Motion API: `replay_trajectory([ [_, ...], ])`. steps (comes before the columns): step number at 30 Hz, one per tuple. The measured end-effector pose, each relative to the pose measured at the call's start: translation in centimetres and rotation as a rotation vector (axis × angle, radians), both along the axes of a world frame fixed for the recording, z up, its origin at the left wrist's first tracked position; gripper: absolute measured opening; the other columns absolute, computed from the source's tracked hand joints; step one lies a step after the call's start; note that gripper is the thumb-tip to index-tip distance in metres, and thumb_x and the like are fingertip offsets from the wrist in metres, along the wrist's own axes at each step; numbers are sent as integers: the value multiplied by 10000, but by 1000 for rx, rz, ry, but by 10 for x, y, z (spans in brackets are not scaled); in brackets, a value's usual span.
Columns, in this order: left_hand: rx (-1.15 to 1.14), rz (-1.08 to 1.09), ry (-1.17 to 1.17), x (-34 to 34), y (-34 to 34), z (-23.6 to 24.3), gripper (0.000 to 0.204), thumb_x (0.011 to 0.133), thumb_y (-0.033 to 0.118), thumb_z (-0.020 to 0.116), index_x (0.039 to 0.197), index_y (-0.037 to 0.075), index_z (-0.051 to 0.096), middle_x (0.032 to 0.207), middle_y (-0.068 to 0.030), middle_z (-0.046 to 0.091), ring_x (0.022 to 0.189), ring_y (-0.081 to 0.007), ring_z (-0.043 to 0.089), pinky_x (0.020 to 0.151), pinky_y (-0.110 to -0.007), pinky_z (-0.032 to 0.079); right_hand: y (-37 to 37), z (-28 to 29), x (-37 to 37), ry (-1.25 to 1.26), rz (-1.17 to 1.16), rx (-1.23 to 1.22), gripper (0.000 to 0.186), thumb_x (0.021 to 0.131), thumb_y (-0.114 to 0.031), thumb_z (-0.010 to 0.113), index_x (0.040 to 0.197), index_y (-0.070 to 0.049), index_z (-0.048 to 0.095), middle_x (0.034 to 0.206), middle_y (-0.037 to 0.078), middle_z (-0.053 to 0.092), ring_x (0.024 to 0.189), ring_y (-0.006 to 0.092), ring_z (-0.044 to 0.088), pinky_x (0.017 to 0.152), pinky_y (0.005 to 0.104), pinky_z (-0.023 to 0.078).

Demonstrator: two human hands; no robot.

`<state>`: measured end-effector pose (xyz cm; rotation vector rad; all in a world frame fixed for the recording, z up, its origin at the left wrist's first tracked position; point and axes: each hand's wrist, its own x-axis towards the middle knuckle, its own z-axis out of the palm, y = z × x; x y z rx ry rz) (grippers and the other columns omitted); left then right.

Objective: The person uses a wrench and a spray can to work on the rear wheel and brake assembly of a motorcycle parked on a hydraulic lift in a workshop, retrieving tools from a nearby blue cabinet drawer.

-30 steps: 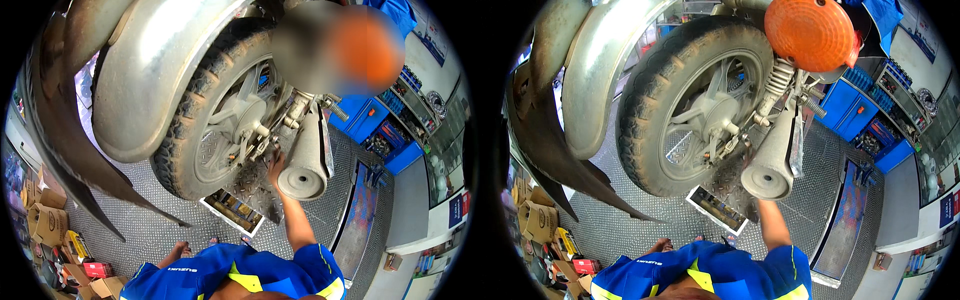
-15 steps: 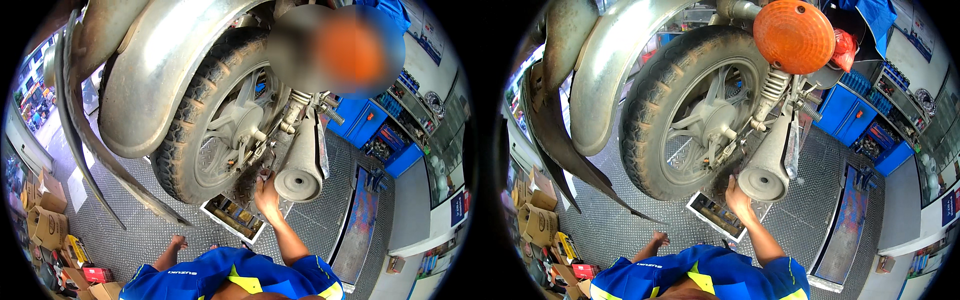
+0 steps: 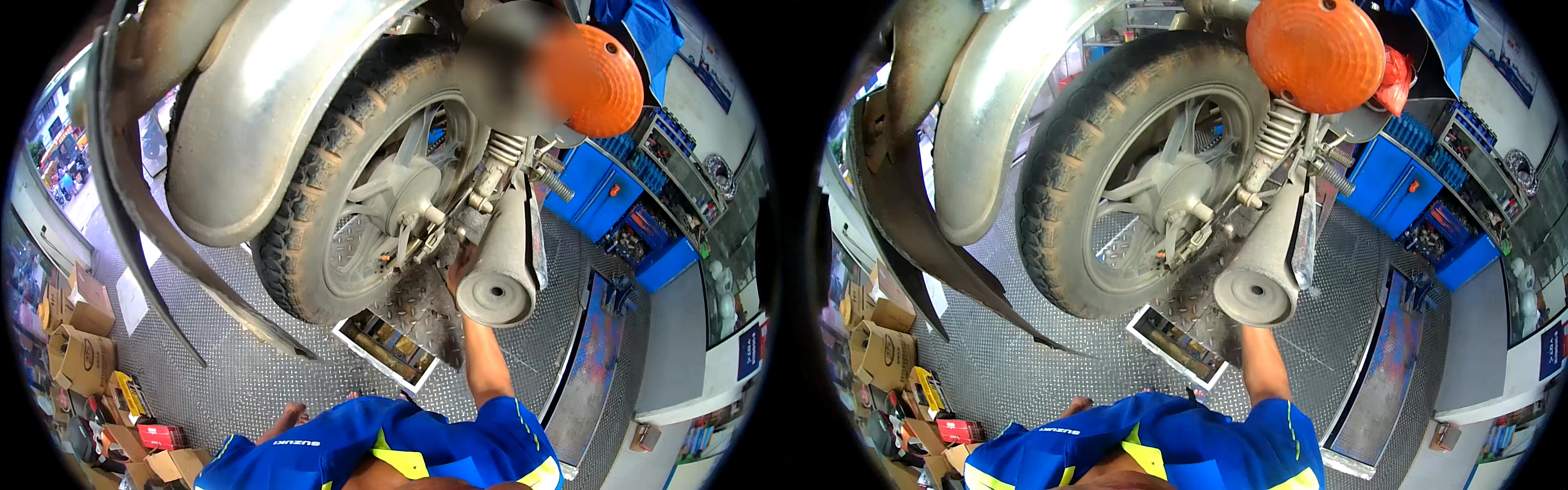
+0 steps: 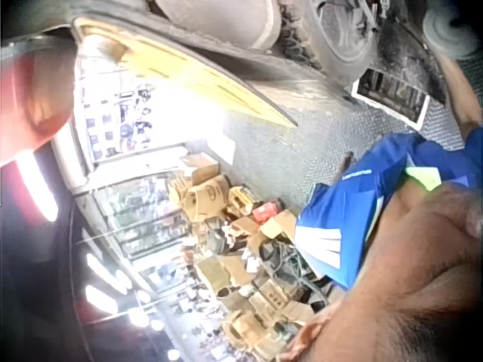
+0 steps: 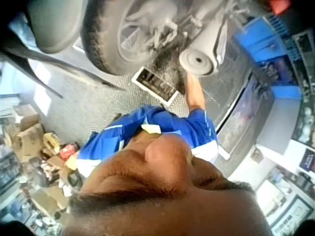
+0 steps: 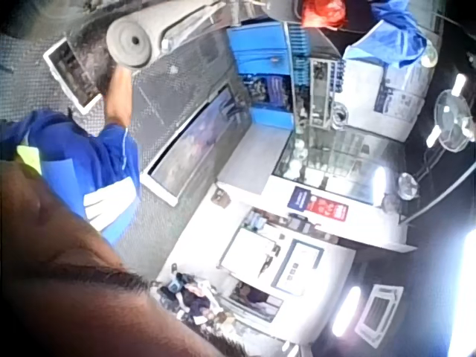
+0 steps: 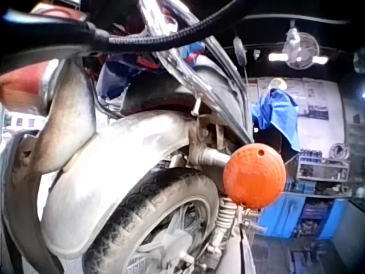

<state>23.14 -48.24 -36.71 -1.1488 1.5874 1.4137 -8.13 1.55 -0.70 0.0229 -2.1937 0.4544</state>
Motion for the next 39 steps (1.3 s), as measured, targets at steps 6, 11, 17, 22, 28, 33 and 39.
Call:
replay_trajectory([
  [6, -332, -96, 958, -104, 58, 139, 476, 933, 258, 654, 1250, -76, 532, 1176, -204, 646, 1090, -247, 635, 899, -383, 521, -30, 18, 79, -247, 228, -144, 424, 1020, -179, 523, 1400, 1, 473, 1156, 296, 636, 1174, 434, 559, 1059, 494, 377],
  [11, -319, -58, 1388, -139, 102, 301, 855, 848, 327, 765, 1468, -65, 324, 1445, -208, 466, 1328, -299, 469, 1126, -394, 347, -75, 71, 116, -314, 423, -580, 525, 1035, -188, 501, 1454, 73, 323, 798, 119, 602, 659, 210, 568, 634, 360, 471],
  [17, -329, 103, 1337, -140, 155, 384, 1034, 754, 366, 883, 1482, -79, 298, 1474, -202, 430, 1381, -312, 410, 1175, -396, 280, -82, 87, 112, -428, 490, -756, 537, 1028, -180, 507, 1473, 45, 308, 690, 33, 547, 512, 130, 504, 481, 296, 417],
  [22, -288, 106, 1432, -147, 157, 384, 980, 764, 355, 884, 1459, -67, 337, 1452, -185, 454, 1359, -287, 432, 1157, -391, 303, -54, 11, 66, -70, 333, -176, 480, 996, -146, 519, 1401, 67, 378, 913, 191, 611, 754, 301, 593, 700, 412, 491],
  [28, -259, 29, 1575, -150, 148, 370, 823, 785, 313, 854, 1408, -14, 428, 1383, -165, 519, 1305, -285, 486, 1134, -403, 340, 12, -41, -25, -156, 244, -252, 395, 943, -47, 556, 1300, 95, 466, 985, 239, 569, 882, 381, 558, 846, 425, 466],
  [33, -278, -17, 1595, -156, 141, 329, 494, 852, 161, 754, 1301, 39, 588, 1282, -104, 625, 1171, -238, 583, 1038, -405, 458, -8, -29, 33, -73, 210, -25, 374, 962, -46, 532, 1283, 138, 474, 1121, 255, 585, 1063, 368, 551, 972, 431, 422],
  [39, -463, 11, 1742, -164, 148, 351, 458, 799, 194, 797, 1201, 23, 659, 1176, -133, 688, 1094, -280, 632, 977, -426, 488, -42, 17, 104, -485, 594, -971, 301, 1013, -94, 504, 1282, 40, 482, 887, 113, 579, 761, 224, 567, 693, 332, 458],
])
